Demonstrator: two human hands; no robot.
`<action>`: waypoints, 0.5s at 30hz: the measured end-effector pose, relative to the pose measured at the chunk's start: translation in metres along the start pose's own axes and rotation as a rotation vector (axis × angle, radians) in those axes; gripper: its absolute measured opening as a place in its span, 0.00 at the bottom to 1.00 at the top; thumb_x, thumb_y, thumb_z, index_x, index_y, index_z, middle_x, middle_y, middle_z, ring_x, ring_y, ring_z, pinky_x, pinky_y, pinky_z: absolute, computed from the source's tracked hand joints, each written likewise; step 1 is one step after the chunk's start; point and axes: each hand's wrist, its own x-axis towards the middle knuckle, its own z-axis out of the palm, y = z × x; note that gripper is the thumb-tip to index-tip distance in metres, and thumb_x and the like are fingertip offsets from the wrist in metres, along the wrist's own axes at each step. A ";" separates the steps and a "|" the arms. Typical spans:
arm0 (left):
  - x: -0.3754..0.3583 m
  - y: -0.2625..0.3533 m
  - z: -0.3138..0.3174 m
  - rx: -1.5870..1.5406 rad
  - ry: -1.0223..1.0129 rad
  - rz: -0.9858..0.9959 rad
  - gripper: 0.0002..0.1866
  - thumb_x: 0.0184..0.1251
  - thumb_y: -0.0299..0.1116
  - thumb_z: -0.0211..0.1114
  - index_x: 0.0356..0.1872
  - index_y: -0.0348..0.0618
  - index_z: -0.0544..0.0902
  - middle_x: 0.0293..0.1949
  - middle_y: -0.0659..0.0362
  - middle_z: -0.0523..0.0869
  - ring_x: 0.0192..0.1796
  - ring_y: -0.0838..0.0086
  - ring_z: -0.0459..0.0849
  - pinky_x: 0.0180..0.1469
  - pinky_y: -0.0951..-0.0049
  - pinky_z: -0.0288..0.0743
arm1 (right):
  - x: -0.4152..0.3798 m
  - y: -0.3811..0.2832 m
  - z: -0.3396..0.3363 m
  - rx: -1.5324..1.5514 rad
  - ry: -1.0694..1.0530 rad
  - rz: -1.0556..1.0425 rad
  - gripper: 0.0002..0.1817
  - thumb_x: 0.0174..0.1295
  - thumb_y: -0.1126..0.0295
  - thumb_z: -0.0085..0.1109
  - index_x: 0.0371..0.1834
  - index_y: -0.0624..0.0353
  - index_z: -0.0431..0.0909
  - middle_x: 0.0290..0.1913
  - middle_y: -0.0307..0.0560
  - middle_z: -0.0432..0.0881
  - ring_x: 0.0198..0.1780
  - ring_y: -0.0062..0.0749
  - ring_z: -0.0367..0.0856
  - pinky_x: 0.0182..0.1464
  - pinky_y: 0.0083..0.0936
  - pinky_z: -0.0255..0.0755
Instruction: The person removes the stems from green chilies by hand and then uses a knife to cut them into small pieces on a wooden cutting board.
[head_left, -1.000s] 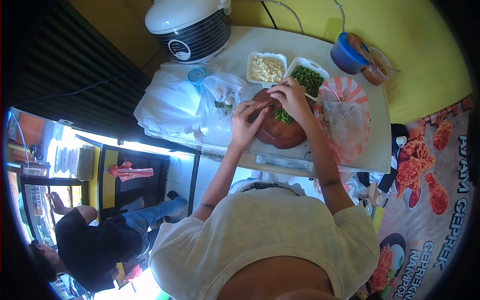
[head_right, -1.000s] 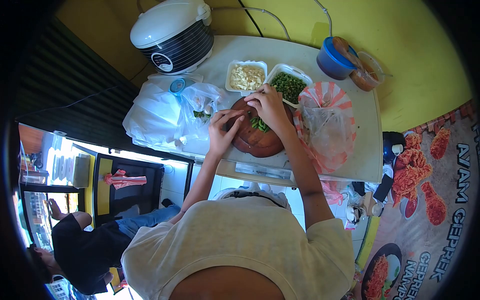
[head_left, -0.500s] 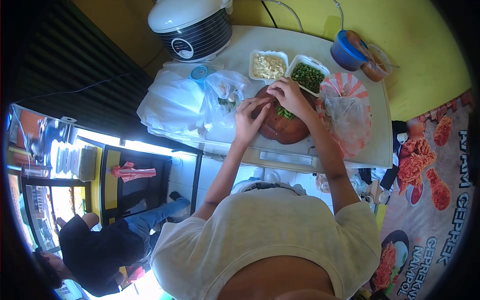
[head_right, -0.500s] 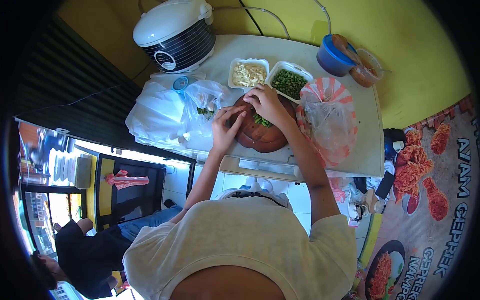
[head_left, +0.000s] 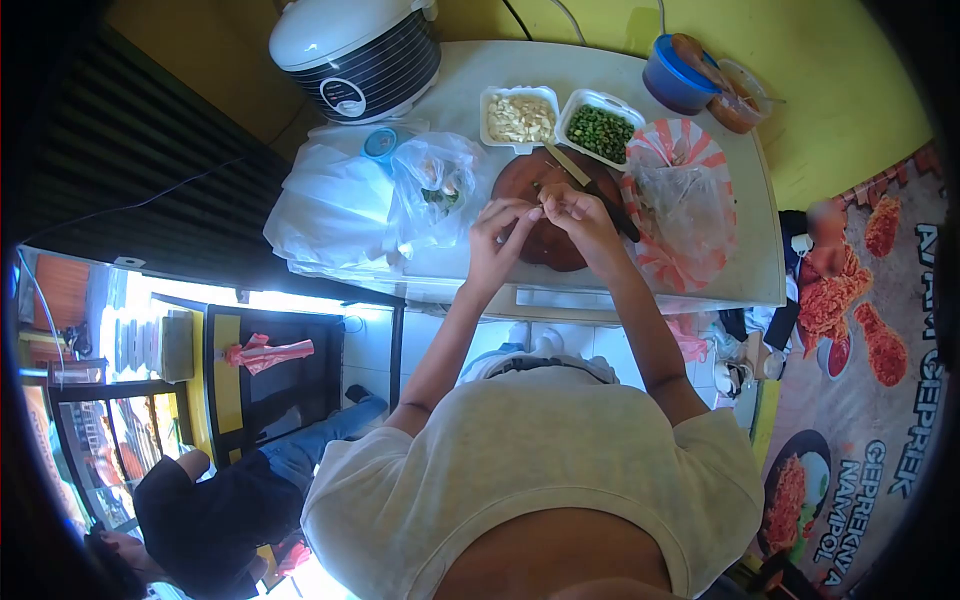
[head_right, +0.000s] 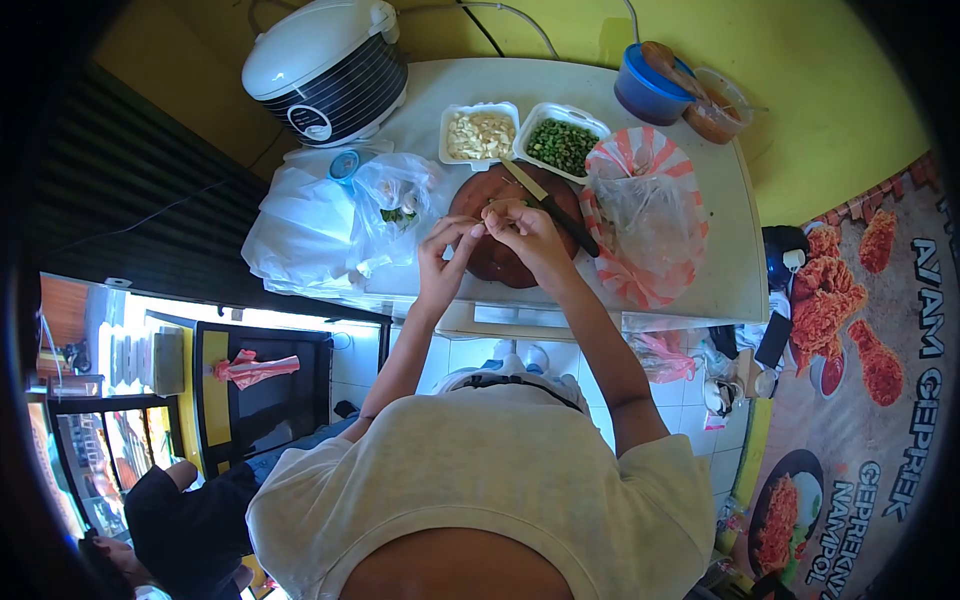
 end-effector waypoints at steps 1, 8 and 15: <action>0.001 0.003 0.000 0.022 -0.013 0.005 0.06 0.65 0.31 0.70 0.38 0.41 0.90 0.38 0.58 0.89 0.40 0.66 0.84 0.47 0.67 0.71 | -0.003 -0.001 -0.002 -0.114 0.047 -0.075 0.09 0.66 0.66 0.67 0.43 0.58 0.85 0.44 0.34 0.80 0.48 0.18 0.75 0.52 0.19 0.68; 0.005 0.029 -0.002 0.199 -0.158 0.182 0.06 0.60 0.32 0.74 0.37 0.45 0.91 0.38 0.62 0.89 0.41 0.68 0.84 0.48 0.67 0.71 | -0.040 -0.019 -0.010 -0.536 0.283 -0.366 0.09 0.59 0.67 0.73 0.41 0.54 0.91 0.45 0.37 0.76 0.45 0.20 0.76 0.41 0.17 0.67; 0.020 0.033 0.022 0.058 -0.228 0.180 0.08 0.55 0.33 0.78 0.37 0.48 0.92 0.39 0.63 0.89 0.42 0.71 0.84 0.49 0.68 0.72 | -0.068 -0.035 -0.030 -0.456 0.346 -0.308 0.08 0.58 0.69 0.74 0.39 0.59 0.89 0.48 0.38 0.74 0.46 0.22 0.74 0.45 0.19 0.67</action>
